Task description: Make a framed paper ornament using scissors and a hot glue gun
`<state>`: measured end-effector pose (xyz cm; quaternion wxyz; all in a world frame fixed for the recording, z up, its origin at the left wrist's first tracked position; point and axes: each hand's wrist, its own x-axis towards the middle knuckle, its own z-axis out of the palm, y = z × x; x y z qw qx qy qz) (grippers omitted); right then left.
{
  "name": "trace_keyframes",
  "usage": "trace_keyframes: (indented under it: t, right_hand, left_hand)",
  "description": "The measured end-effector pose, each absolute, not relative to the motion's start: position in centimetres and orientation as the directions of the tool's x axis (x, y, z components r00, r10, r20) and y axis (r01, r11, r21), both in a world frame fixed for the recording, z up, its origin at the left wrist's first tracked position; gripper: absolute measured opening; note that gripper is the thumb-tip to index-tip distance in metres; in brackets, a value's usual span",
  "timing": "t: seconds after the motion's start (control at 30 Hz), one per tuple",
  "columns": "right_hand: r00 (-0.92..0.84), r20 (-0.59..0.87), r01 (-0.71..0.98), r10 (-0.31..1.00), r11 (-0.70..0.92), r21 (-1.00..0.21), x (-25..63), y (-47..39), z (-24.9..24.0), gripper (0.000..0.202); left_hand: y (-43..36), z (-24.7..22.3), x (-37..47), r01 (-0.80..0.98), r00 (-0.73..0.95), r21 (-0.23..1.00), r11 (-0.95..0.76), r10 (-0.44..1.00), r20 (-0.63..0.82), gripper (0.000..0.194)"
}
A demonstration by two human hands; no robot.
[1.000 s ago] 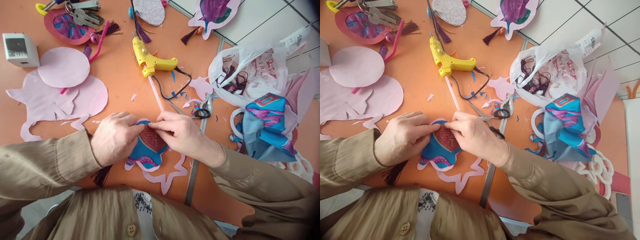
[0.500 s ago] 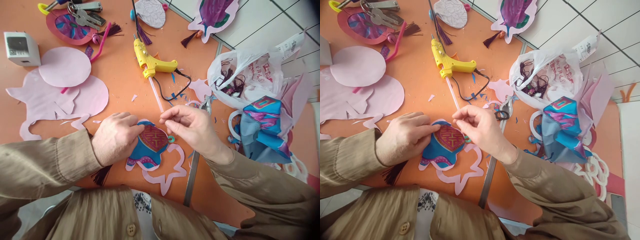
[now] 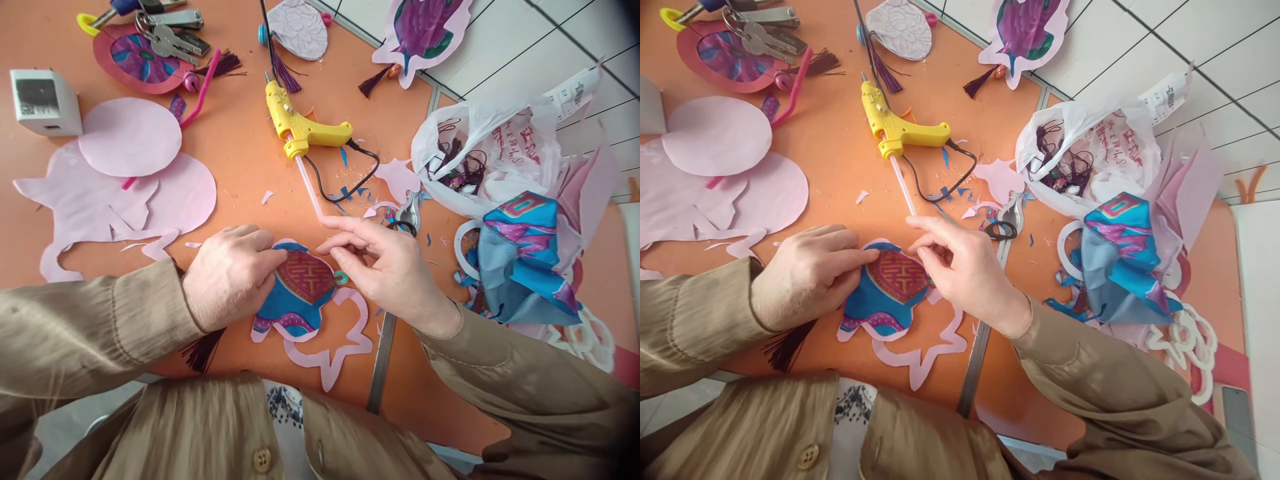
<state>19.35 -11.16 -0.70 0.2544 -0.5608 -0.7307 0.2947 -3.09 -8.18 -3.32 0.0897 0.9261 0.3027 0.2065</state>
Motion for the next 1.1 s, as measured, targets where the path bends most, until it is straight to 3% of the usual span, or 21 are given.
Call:
trace_keyframes:
  t: [0.37, 0.57, 0.67, 0.8, 0.97, 1.1]
  right_hand:
    - [-0.308, 0.179, 0.690, 0.935, 0.349, -0.634, 18.9, -12.0, -1.0, 0.044]
    - [-0.416, 0.161, 0.657, 0.895, 0.418, -0.627, 18.4, -12.3, -1.2, 0.058]
    - [-0.311, 0.197, 0.670, 0.930, 0.361, -0.649, 18.5, -12.1, -1.5, 0.060]
    - [-0.193, 0.261, 0.661, 0.946, 0.322, -0.678, 18.9, -12.0, -1.4, 0.063]
    - [-0.408, 0.218, 0.625, 0.887, 0.445, -0.642, 18.5, -12.2, -1.8, 0.077]
    - [-0.438, 0.215, 0.626, 0.873, 0.468, -0.624, 18.1, -12.4, -2.7, 0.080]
  left_hand:
    - [-7.7, -2.6, -3.3, 0.492, 0.644, 0.540, -0.682, 0.703, 0.301, 0.026]
    - [-7.6, -2.7, -3.6, 0.542, 0.704, 0.343, -0.767, 0.638, 0.313, 0.028]
    - [-7.7, -3.0, -3.7, 0.570, 0.723, 0.247, -0.784, 0.621, 0.303, 0.027]
    - [-7.8, -3.1, -3.8, 0.556, 0.743, 0.214, -0.803, 0.596, 0.305, 0.025]
    - [-7.8, -2.9, -3.7, 0.539, 0.745, 0.156, -0.828, 0.555, 0.369, 0.026]
    - [-8.0, -2.7, -3.4, 0.530, 0.790, 0.079, -0.844, 0.526, 0.317, 0.026]
